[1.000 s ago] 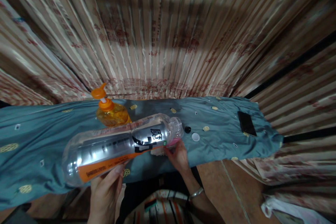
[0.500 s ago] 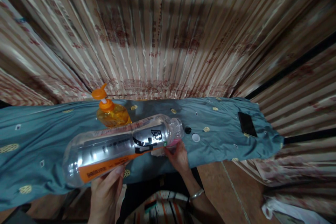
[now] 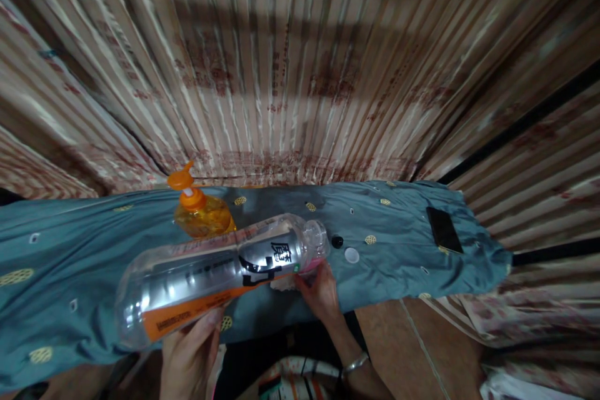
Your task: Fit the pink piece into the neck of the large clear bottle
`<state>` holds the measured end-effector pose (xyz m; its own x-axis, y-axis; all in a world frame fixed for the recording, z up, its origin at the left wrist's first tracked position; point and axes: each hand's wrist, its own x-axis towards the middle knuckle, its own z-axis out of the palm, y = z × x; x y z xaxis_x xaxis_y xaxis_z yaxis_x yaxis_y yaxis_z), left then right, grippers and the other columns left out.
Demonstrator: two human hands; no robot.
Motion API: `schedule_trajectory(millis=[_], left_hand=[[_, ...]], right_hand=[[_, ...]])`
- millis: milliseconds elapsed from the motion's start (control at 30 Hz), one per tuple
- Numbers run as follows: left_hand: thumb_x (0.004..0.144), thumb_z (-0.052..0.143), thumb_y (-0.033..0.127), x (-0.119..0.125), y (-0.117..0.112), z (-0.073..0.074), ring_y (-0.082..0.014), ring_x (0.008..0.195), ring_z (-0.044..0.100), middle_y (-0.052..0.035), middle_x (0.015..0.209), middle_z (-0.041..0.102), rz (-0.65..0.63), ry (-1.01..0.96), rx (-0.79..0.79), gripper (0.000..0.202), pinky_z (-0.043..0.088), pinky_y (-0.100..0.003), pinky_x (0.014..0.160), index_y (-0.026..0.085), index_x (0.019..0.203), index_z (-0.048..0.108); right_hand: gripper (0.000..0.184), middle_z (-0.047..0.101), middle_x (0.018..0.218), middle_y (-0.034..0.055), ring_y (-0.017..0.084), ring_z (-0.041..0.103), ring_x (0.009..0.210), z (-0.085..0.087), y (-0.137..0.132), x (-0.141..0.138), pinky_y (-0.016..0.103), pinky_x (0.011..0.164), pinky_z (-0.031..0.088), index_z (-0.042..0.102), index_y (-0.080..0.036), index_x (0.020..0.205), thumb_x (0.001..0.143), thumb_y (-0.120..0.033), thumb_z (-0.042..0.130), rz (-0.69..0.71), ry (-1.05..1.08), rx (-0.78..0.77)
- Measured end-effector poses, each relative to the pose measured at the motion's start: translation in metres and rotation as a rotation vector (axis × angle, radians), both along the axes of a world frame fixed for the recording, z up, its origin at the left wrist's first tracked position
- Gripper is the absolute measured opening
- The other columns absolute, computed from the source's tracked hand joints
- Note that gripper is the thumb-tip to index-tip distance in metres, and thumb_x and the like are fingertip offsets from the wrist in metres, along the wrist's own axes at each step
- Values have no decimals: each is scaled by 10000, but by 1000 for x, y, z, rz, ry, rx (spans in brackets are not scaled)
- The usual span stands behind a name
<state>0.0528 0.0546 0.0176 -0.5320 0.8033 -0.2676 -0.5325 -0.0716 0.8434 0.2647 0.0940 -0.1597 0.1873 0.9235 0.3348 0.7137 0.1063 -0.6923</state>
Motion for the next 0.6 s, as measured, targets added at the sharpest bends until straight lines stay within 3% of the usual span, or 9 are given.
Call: schedule_trajectory(millis=[200,367,600], left_hand=[[405,960,235,-8,1,-12,-220,666,725,24,777,780,-21,-6,12,434,629,-315,667,268,801,785],[434,926,200,-5,-3,-8,-201,671,721,27,869,797,11,-9,-31,488,616,-291,651,264,896,781],[421,927,199,-6,-3,-10,-214,716,725,17,851,794,14,-17,-32,465,600,-280,629,260,858,782]], right_hand=[[497,706,1072,179,354,692,1019,3,0,0,521,872,587,564,-170,1161,887,-581,626,8,-4,0],[506,705,1058,176,354,693,1003,6,-1,0,521,850,589,565,-163,1148,878,-585,635,7,-13,-8],[492,703,1021,155,341,694,969,7,-2,0,502,847,591,562,-177,1124,889,-605,625,0,-32,-11]])
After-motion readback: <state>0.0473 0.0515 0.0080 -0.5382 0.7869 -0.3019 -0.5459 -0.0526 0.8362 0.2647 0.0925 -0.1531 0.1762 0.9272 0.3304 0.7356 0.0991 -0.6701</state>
